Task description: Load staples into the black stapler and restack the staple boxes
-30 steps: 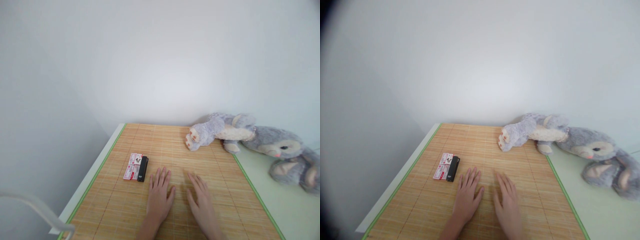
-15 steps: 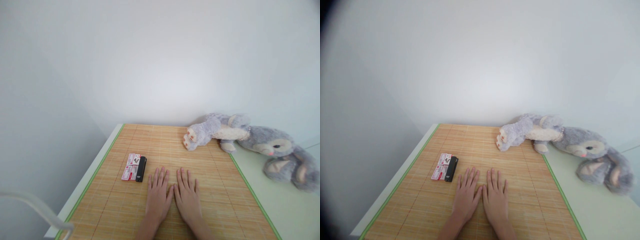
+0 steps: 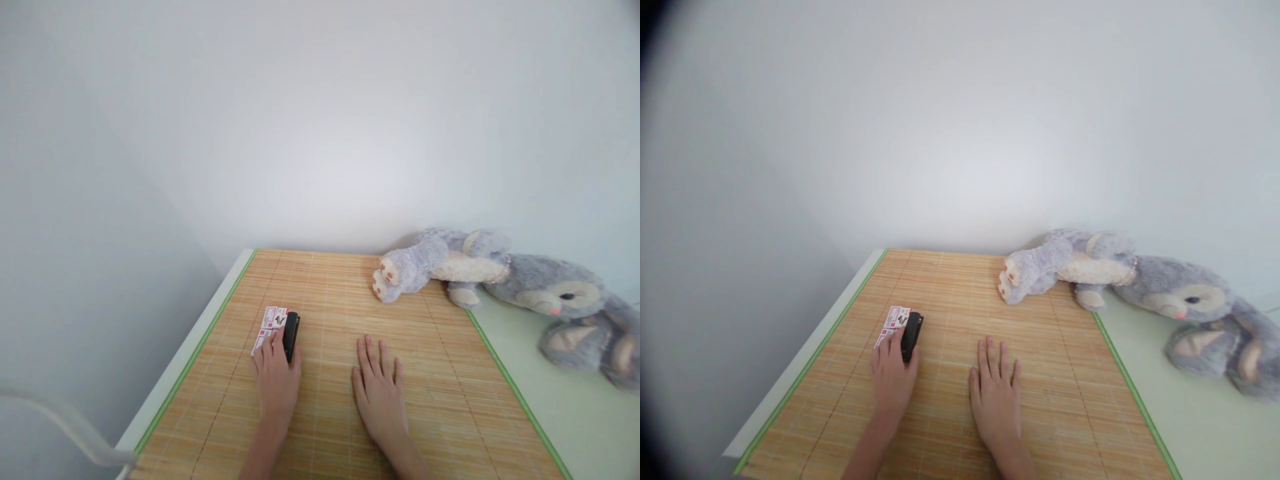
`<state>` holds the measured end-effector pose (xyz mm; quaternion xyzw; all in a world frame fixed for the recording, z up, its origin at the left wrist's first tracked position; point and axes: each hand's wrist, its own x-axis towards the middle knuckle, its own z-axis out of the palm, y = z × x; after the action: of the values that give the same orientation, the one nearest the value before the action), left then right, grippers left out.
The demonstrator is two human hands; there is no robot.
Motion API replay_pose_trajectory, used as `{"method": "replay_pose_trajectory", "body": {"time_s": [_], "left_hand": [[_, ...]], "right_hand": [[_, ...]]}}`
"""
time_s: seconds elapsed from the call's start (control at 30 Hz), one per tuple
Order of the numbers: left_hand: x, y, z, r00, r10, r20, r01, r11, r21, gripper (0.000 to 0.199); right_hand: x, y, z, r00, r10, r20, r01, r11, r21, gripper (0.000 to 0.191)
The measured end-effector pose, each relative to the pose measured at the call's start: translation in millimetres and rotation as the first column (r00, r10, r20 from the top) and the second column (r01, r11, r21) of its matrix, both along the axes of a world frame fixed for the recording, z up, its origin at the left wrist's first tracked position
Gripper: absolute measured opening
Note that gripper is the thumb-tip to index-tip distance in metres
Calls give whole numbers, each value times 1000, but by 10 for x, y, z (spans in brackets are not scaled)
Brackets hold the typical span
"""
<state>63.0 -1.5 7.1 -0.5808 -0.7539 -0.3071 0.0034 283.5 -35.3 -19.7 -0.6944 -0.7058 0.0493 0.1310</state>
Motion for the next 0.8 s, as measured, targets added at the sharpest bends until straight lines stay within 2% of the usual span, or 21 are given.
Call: {"method": "replay_pose_trajectory", "body": {"time_s": [0.07,0.13,0.2,0.27,0.33,0.37,0.43,0.47,0.5,0.53,0.57,0.63,0.67,0.73,0.8], "left_hand": [[-73,40,-9,992,-48,120,53,998,-37,44],[-44,46,-43,963,-77,257,95,994,-60,43],[97,22,-87,935,-92,342,123,990,-71,42],[335,-20,-136,902,-115,416,162,984,-79,47],[624,-79,-180,795,-145,589,226,972,-66,55],[766,-114,-197,703,-169,691,274,961,-44,57],[990,-192,-209,532,-257,807,407,913,22,52],[1055,-231,-203,482,-302,822,467,883,51,47],[1083,-266,-189,475,-347,809,514,855,64,43],[1076,-292,-171,516,-387,764,539,840,61,40],[1038,-309,-152,594,-416,689,538,842,44,39],[909,-307,-127,776,-431,461,485,875,3,43],[838,-290,-128,842,-431,325,461,887,-17,45],[719,-243,-156,890,-439,125,448,892,-56,48],[657,-201,-207,881,-472,27,472,876,-101,49]], "right_hand": [[22,4,-4,999,-3,-39,3,1000,-8,61],[45,20,0,992,-11,-123,7,1000,-30,60],[47,62,33,963,-14,-268,-2,998,-60,59],[17,150,106,888,-1,-461,-34,997,-68,57],[-32,295,215,781,33,-623,-75,996,-41,56],[-52,385,277,743,57,-666,-95,995,-21,55],[-59,584,403,745,113,-657,-146,989,6,55],[-43,681,464,759,143,-635,-177,984,11,51],[-14,772,521,775,177,-607,-215,977,11,46],[24,851,574,784,213,-582,-256,967,8,39],[65,919,622,788,251,-562,-300,954,4,32],[134,1019,699,791,331,-515,-392,920,-11,23],[153,1056,727,790,367,-492,-431,902,-19,22],[151,1120,760,788,425,-446,-490,871,-36,21],[107,1192,776,785,467,-408,-531,846,-53,19]]}}
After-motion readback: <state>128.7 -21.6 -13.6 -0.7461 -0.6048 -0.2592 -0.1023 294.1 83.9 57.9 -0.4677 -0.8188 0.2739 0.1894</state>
